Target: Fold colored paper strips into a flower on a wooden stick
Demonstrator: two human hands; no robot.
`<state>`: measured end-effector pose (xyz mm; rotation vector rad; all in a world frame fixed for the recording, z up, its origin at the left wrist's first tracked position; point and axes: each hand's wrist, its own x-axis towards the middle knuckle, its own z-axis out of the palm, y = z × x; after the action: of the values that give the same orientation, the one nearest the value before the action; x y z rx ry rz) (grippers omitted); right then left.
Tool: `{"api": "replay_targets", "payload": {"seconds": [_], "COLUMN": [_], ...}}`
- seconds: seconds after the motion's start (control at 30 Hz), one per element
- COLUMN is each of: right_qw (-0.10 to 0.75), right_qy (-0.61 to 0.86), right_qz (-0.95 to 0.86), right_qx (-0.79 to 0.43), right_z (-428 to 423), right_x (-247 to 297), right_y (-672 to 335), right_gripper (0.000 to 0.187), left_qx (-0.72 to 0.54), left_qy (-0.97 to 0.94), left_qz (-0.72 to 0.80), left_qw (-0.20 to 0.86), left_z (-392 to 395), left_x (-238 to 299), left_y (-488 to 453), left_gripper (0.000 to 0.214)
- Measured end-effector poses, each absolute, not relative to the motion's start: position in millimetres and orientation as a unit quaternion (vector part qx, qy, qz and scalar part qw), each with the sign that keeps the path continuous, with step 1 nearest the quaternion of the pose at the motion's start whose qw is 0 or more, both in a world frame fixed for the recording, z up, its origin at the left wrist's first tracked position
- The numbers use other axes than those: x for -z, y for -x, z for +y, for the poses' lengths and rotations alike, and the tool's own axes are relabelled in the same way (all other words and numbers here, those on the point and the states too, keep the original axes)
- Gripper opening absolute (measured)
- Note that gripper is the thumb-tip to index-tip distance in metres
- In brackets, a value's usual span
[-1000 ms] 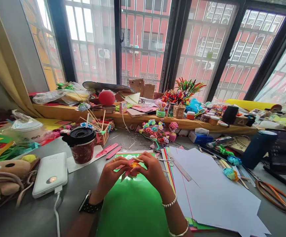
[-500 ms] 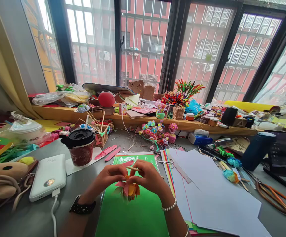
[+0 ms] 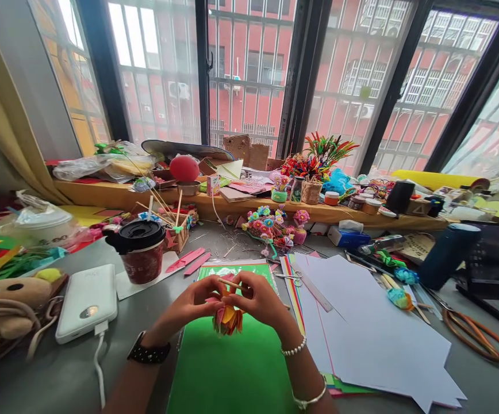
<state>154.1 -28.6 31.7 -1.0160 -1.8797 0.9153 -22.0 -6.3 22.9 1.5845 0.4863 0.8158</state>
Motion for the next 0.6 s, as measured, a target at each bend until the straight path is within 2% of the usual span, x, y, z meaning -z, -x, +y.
{"api": "replay_targets", "payload": {"seconds": [0.33,0.6], "right_qw": [0.401,0.399], "right_qy": [0.397,0.403], "right_qz": [-0.725,-0.718], "right_qx": [-0.395,-0.405], "right_z": [-27.1,-26.1], "right_x": [-26.3,-25.9], "right_y": [-154.4,-155.6], "right_gripper": [0.029,0.031], "left_qx": [-0.343,-0.359], "left_qy": [-0.657,-0.675], "left_qz": [0.228,0.256], "left_qw": [0.631,0.592], "left_z": [-5.2,-4.1], "left_x": [-17.6,-17.1], "left_y": [21.7,17.6], "left_gripper": [0.027,0.025]}}
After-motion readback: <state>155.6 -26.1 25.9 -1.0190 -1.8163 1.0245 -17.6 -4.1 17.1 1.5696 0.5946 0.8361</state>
